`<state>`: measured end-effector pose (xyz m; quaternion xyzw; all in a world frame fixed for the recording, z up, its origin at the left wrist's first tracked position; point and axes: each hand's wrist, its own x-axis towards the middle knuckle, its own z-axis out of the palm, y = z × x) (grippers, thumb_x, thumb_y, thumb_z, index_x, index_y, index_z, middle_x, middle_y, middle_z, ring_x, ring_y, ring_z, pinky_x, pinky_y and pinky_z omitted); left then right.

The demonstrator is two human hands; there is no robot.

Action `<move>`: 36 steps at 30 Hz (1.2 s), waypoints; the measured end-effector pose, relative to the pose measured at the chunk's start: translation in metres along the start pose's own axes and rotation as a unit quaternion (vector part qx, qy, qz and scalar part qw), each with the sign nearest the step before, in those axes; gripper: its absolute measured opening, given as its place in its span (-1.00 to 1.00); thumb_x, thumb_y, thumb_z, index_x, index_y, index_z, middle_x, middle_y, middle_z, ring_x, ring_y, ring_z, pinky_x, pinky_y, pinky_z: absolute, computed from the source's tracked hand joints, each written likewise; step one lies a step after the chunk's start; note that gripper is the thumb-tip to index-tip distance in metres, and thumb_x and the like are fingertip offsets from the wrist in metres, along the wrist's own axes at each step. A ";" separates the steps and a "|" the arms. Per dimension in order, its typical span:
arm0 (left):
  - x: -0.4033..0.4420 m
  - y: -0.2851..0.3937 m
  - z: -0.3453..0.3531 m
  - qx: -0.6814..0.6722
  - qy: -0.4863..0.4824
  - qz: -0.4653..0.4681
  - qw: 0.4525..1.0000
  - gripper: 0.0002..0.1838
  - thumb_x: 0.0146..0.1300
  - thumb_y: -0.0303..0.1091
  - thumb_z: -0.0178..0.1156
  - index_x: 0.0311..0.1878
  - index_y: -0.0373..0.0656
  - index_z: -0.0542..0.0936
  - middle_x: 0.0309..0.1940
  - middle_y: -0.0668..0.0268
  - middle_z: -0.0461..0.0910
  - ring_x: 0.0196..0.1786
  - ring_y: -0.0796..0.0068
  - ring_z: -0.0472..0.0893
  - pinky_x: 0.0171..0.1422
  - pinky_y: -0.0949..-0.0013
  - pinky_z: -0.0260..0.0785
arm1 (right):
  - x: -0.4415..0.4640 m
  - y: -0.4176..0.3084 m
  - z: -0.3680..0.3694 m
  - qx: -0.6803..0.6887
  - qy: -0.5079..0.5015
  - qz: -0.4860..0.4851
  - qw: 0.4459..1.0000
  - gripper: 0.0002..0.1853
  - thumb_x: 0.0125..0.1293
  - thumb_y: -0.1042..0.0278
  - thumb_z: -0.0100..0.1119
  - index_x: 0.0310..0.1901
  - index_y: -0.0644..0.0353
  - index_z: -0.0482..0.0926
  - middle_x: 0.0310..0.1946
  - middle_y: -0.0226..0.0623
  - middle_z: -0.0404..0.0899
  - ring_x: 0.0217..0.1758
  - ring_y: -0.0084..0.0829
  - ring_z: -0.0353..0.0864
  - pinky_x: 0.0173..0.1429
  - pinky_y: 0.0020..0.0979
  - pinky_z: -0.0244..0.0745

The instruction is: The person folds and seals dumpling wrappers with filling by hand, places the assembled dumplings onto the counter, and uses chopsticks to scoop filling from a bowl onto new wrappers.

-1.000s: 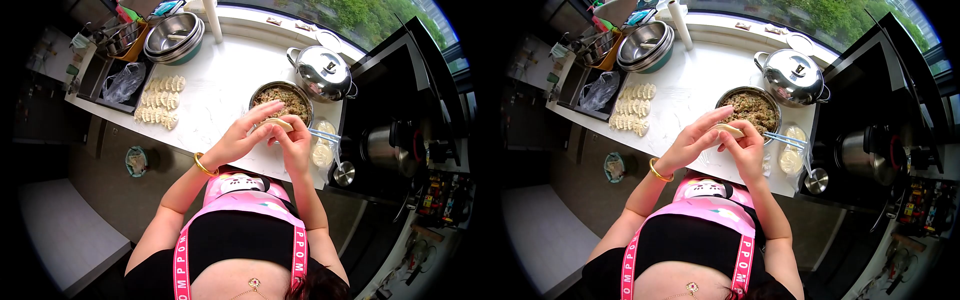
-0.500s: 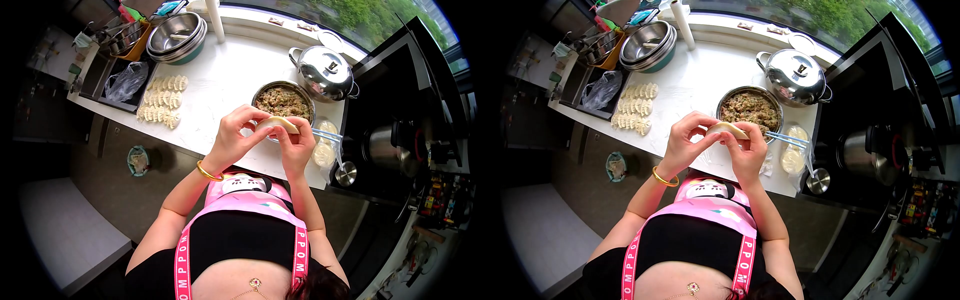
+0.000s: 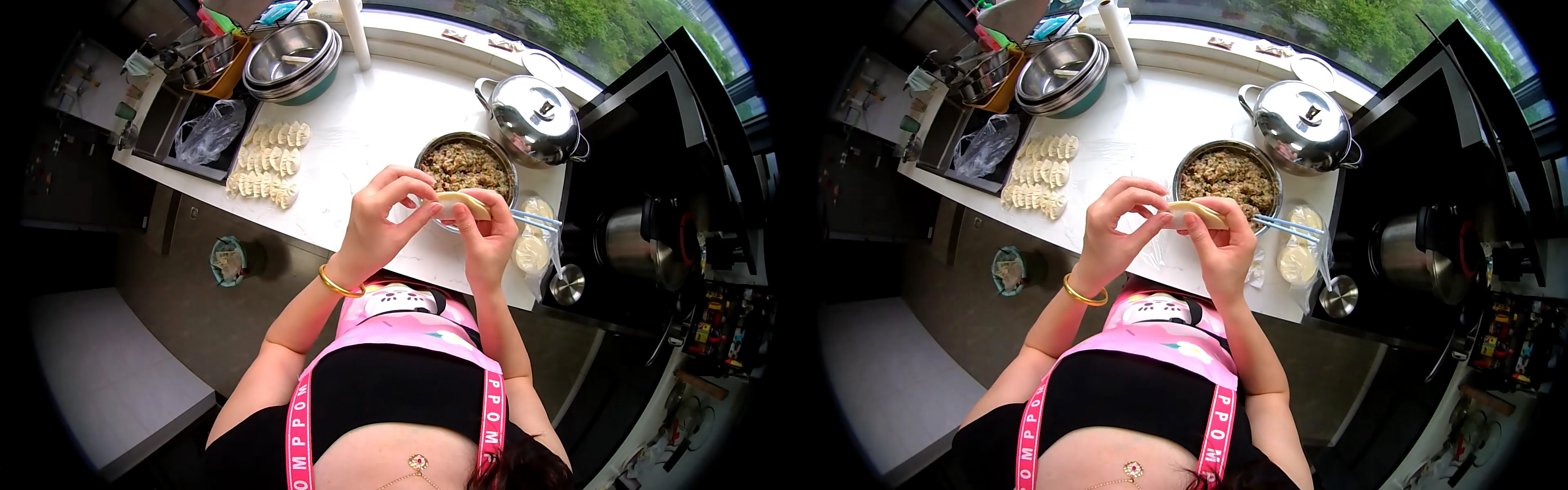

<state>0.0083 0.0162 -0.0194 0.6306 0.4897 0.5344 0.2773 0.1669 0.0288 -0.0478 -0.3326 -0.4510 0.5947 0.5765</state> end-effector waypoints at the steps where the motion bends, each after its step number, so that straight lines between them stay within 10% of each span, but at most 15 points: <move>1: 0.000 0.002 0.000 0.049 0.004 0.019 0.999 -0.84 0.11 -0.50 0.39 -0.23 -0.23 0.63 -0.17 0.25 0.63 -0.18 0.45 0.67 -0.22 0.44 0.56 | -0.001 0.001 0.000 0.000 0.000 0.000 1.000 -0.78 0.32 0.54 0.25 -0.05 0.36 0.50 -0.17 -0.26 0.56 -0.15 -0.47 0.65 -0.09 -0.48 0.65; 36: 0.003 -0.003 0.004 -0.041 0.002 -0.058 0.997 -0.77 0.15 -0.47 0.38 -0.17 -0.23 0.54 -0.38 0.29 0.68 -0.27 0.49 0.68 -0.08 0.44 0.50 | 0.001 0.007 0.001 -0.041 -0.021 -0.034 0.998 -0.85 0.30 0.60 0.24 -0.13 0.39 0.53 -0.12 -0.24 0.49 -0.14 -0.47 0.62 -0.11 -0.51 0.65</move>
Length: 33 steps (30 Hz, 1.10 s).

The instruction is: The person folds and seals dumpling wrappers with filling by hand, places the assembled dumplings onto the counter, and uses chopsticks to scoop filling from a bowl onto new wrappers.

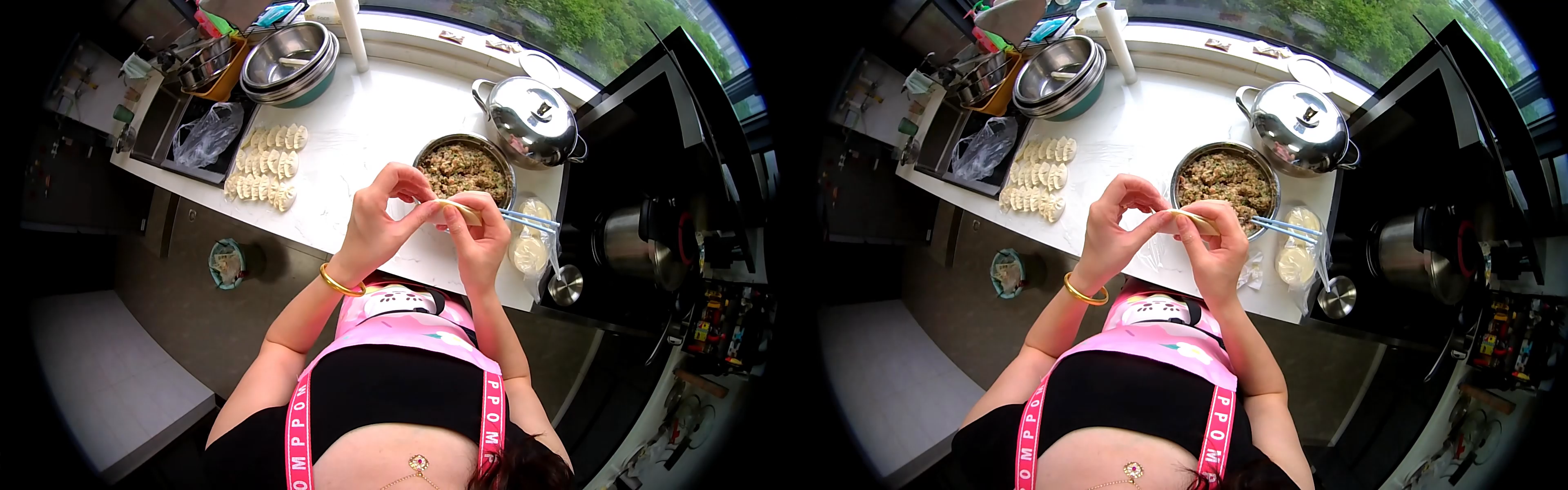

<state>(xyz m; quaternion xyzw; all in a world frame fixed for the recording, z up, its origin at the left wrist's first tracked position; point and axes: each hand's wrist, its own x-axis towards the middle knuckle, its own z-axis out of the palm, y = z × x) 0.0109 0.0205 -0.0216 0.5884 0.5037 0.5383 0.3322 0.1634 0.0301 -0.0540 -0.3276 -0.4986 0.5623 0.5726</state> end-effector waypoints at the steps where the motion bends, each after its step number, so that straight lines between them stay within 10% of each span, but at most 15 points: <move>1: 0.000 0.001 0.000 -0.015 0.002 -0.011 1.000 -0.72 0.15 -0.48 0.38 -0.12 -0.22 0.50 -0.39 0.29 0.67 -0.26 0.50 0.69 -0.06 0.44 0.51 | 0.000 -0.001 0.000 0.000 0.000 0.000 1.000 -0.85 0.30 0.60 0.24 -0.13 0.39 0.53 -0.12 -0.24 0.49 -0.14 -0.47 0.62 -0.11 -0.51 0.65; 20: 0.000 -0.003 0.003 -0.050 -0.023 -0.035 0.998 -0.59 0.17 -0.60 0.31 0.03 -0.23 0.37 -0.30 0.27 0.61 -0.16 0.53 0.64 0.02 0.44 0.50 | 0.002 -0.006 0.003 -0.085 0.035 -0.008 0.996 -0.96 0.28 0.60 0.26 -0.26 0.36 0.60 -0.27 -0.31 0.56 -0.30 -0.55 0.62 -0.23 -0.55 0.61; 33: 0.005 -0.003 0.003 0.030 -0.036 0.025 0.999 -0.95 0.19 -0.54 0.29 -0.28 -0.28 0.63 -0.35 0.25 0.65 -0.30 0.52 0.64 -0.15 0.47 0.51 | 0.003 -0.011 0.002 -0.071 0.026 -0.016 0.997 -0.91 0.33 0.61 0.19 -0.18 0.44 0.56 -0.23 -0.24 0.54 -0.29 -0.49 0.65 -0.22 -0.51 0.66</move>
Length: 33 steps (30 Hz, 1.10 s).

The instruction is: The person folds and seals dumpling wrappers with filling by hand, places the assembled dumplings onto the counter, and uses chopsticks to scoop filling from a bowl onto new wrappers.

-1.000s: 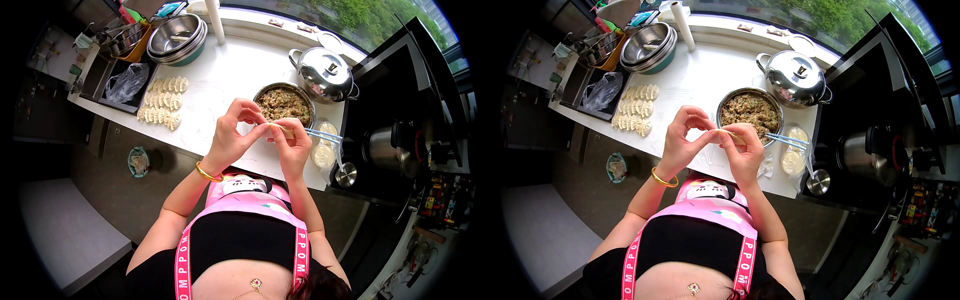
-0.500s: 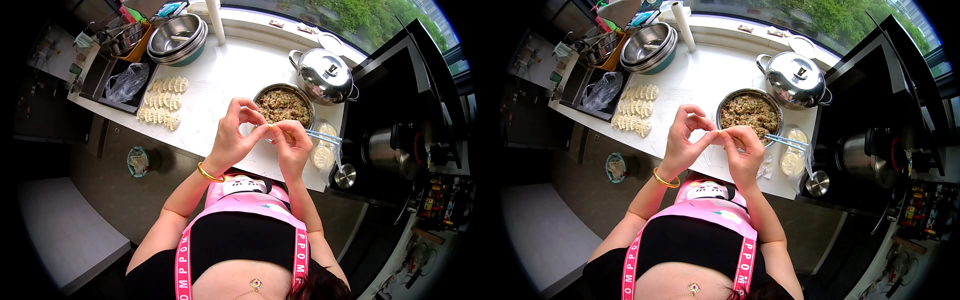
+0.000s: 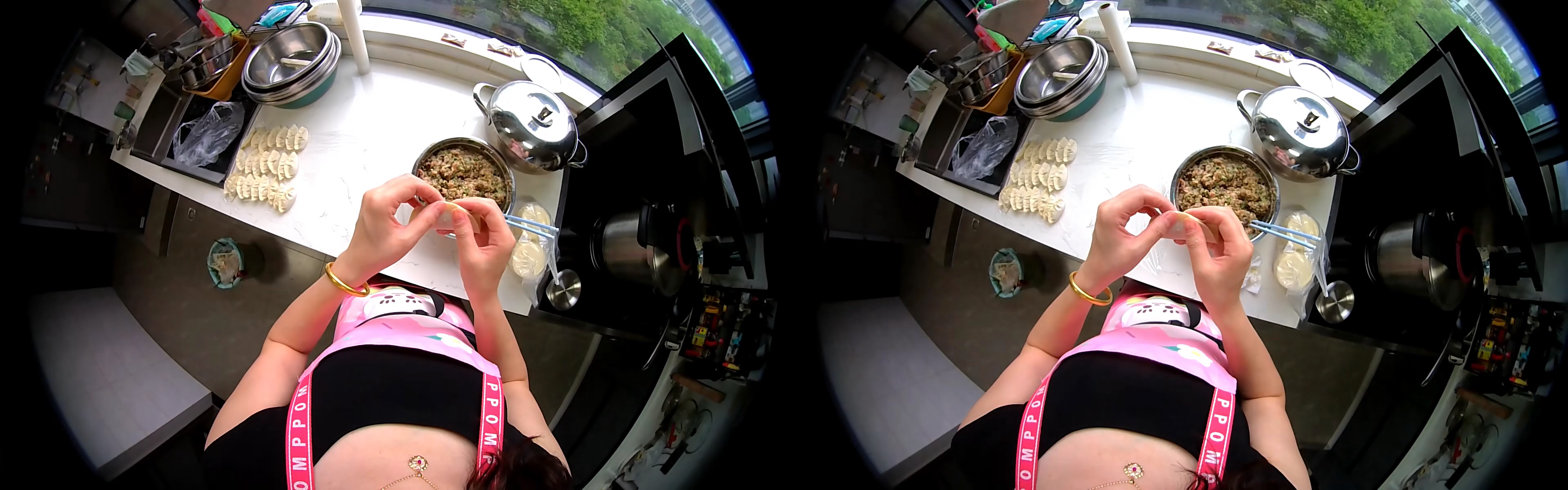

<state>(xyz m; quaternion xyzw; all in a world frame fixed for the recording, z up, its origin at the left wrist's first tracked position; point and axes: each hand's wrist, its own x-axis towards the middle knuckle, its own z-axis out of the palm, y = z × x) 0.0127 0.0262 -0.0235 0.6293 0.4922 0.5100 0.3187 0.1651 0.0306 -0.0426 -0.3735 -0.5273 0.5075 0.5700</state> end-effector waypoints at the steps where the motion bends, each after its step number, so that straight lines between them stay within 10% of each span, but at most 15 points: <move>1: 0.000 0.000 0.000 0.001 0.007 0.005 1.000 -0.96 0.19 -0.55 0.29 -0.29 -0.29 0.63 -0.36 0.25 0.65 -0.32 0.52 0.63 -0.17 0.47 0.50 | 0.000 0.000 0.000 0.000 0.000 0.000 1.000 -0.91 0.33 0.61 0.19 -0.18 0.44 0.56 -0.23 -0.24 0.54 -0.29 -0.49 0.65 -0.22 -0.51 0.66; 24: 0.001 0.008 0.000 -0.009 -0.018 0.035 0.999 -0.92 0.13 -0.56 0.32 -0.30 -0.26 0.61 -0.35 0.25 0.60 -0.31 0.49 0.60 -0.17 0.45 0.47 | -0.003 -0.011 0.001 -0.092 0.001 -0.054 0.994 -0.93 0.40 0.50 0.15 -0.22 0.32 0.51 -0.30 -0.42 0.49 -0.34 -0.72 0.40 -0.26 -0.69 0.29; 33: 0.004 0.008 0.005 -0.032 -0.018 0.037 0.999 -0.92 0.12 -0.59 0.30 -0.35 -0.29 0.58 -0.38 0.24 0.57 -0.39 0.51 0.57 -0.32 0.47 0.42 | -0.010 -0.006 0.004 -0.108 0.014 -0.079 0.991 -0.83 0.45 0.46 0.10 -0.01 0.30 0.43 -0.19 -0.35 0.51 -0.25 -0.67 0.51 -0.17 -0.62 0.45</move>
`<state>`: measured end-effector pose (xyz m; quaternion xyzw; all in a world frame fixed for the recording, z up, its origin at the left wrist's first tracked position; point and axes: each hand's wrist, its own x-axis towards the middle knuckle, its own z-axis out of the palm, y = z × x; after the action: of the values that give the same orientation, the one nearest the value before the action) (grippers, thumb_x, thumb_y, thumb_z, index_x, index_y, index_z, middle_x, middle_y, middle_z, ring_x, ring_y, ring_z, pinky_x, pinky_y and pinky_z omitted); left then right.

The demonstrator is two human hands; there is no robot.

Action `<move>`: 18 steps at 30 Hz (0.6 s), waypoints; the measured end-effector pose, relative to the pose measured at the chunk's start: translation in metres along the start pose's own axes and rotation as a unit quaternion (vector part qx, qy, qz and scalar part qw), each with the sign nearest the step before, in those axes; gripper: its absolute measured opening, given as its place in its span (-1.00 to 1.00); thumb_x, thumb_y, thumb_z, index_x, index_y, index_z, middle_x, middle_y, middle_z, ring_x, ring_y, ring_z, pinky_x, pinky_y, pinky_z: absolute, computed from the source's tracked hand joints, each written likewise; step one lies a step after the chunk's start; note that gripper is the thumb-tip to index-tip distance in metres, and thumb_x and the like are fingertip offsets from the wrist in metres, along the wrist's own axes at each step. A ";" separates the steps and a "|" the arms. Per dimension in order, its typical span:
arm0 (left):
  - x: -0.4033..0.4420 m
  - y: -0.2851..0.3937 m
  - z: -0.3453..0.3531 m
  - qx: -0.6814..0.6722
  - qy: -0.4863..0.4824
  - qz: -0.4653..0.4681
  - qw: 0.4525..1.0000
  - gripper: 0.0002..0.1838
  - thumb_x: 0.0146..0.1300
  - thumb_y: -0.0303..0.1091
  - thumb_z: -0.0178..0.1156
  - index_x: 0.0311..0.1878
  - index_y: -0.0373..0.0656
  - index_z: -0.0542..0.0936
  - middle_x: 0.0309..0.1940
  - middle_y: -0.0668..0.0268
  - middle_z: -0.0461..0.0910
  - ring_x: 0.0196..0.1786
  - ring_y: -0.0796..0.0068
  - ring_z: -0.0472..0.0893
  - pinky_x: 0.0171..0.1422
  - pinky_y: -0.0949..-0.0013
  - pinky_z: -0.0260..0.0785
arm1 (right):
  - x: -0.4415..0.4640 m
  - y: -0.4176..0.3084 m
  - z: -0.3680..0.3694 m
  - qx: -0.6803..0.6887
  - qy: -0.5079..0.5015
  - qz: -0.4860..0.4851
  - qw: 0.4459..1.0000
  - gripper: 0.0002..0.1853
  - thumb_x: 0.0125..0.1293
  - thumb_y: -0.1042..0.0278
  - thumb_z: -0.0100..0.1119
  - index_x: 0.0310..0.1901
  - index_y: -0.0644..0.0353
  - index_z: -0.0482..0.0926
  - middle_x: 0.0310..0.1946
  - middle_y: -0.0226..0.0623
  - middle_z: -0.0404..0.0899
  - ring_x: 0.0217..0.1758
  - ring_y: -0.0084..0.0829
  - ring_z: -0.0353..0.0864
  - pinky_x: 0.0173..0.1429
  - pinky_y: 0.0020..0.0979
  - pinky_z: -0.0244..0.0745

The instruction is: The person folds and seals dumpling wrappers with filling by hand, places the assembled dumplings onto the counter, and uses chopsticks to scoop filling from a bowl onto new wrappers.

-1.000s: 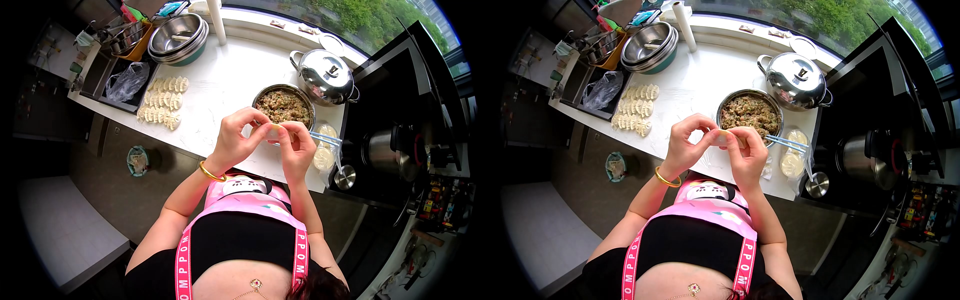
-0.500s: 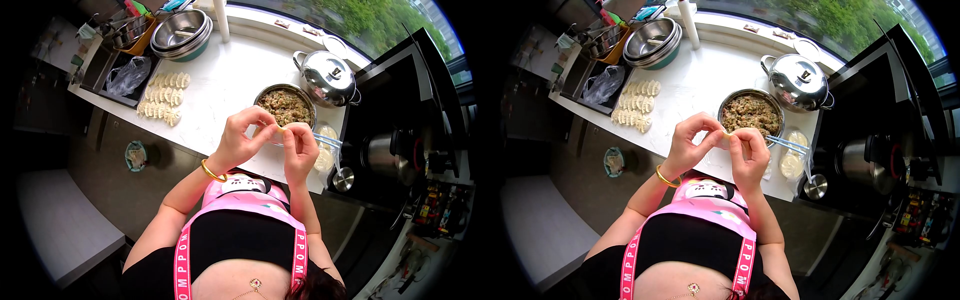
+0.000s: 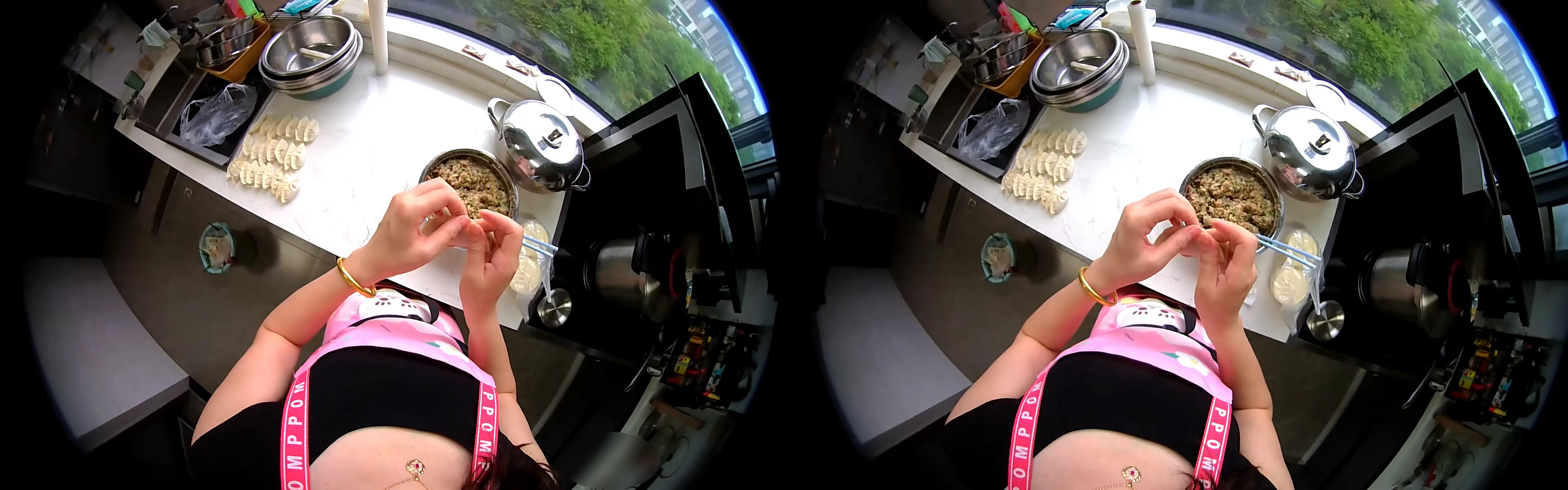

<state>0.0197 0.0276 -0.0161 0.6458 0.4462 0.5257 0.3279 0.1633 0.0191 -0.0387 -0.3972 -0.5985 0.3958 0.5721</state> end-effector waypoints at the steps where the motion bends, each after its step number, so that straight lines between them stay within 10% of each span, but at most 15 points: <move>1: 0.000 0.000 0.000 0.008 0.001 0.006 1.000 -0.93 0.13 -0.59 0.29 -0.35 -0.29 0.58 -0.39 0.25 0.57 -0.39 0.51 0.56 -0.32 0.47 0.42 | 0.000 0.000 0.000 -0.001 -0.002 0.000 1.000 -0.83 0.45 0.46 0.10 -0.01 0.30 0.43 -0.19 -0.35 0.51 -0.25 -0.67 0.51 -0.17 -0.62 0.45; 18: -0.003 -0.001 -0.005 -0.025 0.007 -0.006 1.000 -0.94 0.16 -0.55 0.30 -0.32 -0.30 0.60 -0.35 0.25 0.61 -0.27 0.48 0.62 -0.12 0.45 0.49 | 0.000 -0.002 0.000 -0.005 0.048 0.029 0.998 -0.89 0.40 0.43 0.19 -0.16 0.27 0.51 -0.33 -0.43 0.47 -0.37 -0.73 0.38 -0.32 -0.68 0.28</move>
<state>0.0147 0.0249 -0.0169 0.6308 0.4391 0.5391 0.3445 0.1636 0.0181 -0.0371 -0.4359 -0.5603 0.3896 0.5867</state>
